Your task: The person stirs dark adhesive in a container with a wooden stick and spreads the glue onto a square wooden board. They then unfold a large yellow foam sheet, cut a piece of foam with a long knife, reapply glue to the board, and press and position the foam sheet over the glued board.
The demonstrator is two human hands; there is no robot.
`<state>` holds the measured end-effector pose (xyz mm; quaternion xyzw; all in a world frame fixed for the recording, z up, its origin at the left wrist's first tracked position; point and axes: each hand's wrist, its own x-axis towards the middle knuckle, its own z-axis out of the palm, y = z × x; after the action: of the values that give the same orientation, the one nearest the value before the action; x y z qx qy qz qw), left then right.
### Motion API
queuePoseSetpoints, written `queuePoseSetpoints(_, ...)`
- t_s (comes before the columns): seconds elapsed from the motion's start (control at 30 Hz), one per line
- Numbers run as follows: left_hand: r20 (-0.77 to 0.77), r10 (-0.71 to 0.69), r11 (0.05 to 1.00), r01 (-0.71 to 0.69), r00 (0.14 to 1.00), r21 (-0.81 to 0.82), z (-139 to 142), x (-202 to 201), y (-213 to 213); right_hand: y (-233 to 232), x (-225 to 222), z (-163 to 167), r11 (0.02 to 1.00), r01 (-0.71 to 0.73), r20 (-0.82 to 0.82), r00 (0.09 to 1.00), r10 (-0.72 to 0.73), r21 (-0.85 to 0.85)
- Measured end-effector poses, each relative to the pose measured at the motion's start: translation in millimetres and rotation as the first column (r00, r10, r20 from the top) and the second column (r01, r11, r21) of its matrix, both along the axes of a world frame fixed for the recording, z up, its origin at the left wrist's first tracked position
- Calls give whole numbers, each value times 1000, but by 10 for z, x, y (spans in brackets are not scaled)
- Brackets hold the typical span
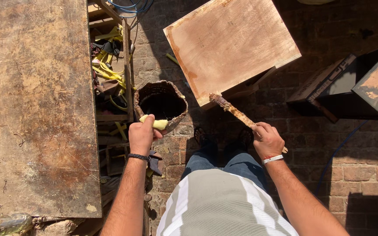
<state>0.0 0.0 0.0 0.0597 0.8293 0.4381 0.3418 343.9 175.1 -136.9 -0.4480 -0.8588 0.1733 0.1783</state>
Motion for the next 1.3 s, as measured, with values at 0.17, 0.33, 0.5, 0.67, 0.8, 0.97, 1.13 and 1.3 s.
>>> queuePoseSetpoints(0.17,18,60,998,-60,998,-34,81,406,160,194,28,238,947,46,7,999,-46,-319)
queuePoseSetpoints(0.33,34,92,995,-91,995,-35,99,670,280,719,68,508,564,295,107,933,-342,-771)
queuePoseSetpoints(0.5,35,70,996,-68,997,-59,56,781,535,1005,208,680,523,315,183,940,-289,-792)
queuePoseSetpoints(0.67,-53,-84,992,78,995,-97,33,721,795,1100,348,673,543,313,178,941,-287,-780)
queuePoseSetpoints(0.8,-150,-196,969,167,969,-182,64,720,965,1387,478,855,581,342,196,934,-300,-739)
queuePoseSetpoints(0.97,-202,-309,937,261,929,-233,113,603,1264,1755,473,1730,770,156,131,987,-94,-619)
queuePoseSetpoints(1.13,-253,-426,885,342,869,-315,147,582,1513,1718,-389,2528,950,-261,565,764,312,-172)
queuePoseSetpoints(1.3,-293,-488,850,371,822,-374,138,609,1717,1434,-1331,2628,844,-502,748,483,455,-188)
